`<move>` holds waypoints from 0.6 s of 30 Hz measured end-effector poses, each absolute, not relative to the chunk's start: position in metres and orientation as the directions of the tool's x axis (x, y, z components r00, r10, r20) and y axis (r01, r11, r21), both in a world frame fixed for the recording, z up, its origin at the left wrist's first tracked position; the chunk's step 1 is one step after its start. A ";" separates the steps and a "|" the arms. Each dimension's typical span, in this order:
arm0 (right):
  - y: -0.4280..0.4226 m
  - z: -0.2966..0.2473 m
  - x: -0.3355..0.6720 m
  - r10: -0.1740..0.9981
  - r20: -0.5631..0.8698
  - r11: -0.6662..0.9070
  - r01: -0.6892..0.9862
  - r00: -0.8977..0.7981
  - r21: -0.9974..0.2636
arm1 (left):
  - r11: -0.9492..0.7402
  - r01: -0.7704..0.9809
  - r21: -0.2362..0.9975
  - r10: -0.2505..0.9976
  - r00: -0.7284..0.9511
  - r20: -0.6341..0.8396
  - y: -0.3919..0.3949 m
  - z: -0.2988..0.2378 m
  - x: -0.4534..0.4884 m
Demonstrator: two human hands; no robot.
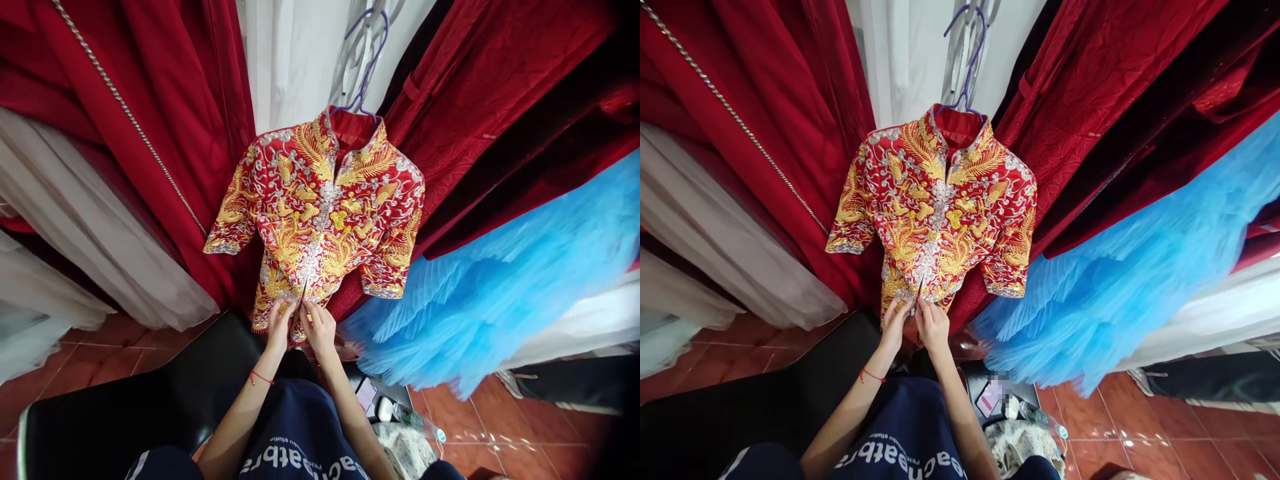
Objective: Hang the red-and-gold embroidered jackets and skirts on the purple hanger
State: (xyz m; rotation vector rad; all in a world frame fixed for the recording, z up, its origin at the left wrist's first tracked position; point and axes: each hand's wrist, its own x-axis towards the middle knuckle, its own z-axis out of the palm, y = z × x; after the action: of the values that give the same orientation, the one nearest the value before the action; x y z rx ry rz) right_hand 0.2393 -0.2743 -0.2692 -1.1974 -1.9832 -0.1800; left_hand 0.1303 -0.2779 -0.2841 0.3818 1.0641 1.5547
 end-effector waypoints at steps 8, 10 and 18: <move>-0.258 -0.263 0.236 0.665 0.691 0.580 0.778 -0.284 -0.239 | 0.063 -0.594 0.802 0.904 -0.306 -0.298 -0.274 -0.286 0.122; -0.254 -0.261 0.237 0.657 0.689 0.585 0.784 -0.307 -0.208 | 0.058 -0.550 0.833 0.906 -0.322 -0.276 -0.272 -0.286 0.121; -0.238 -0.258 0.234 0.622 0.697 0.590 0.799 -0.358 -0.115 | 0.049 -0.373 0.926 0.912 -0.361 -0.193 -0.263 -0.285 0.118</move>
State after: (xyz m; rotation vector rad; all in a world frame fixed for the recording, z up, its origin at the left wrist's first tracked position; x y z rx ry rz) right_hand 0.2342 -0.2375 -0.2579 -1.1230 -2.0987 -0.3166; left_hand 0.1183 -0.2628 -0.2846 0.6243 1.2590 1.5446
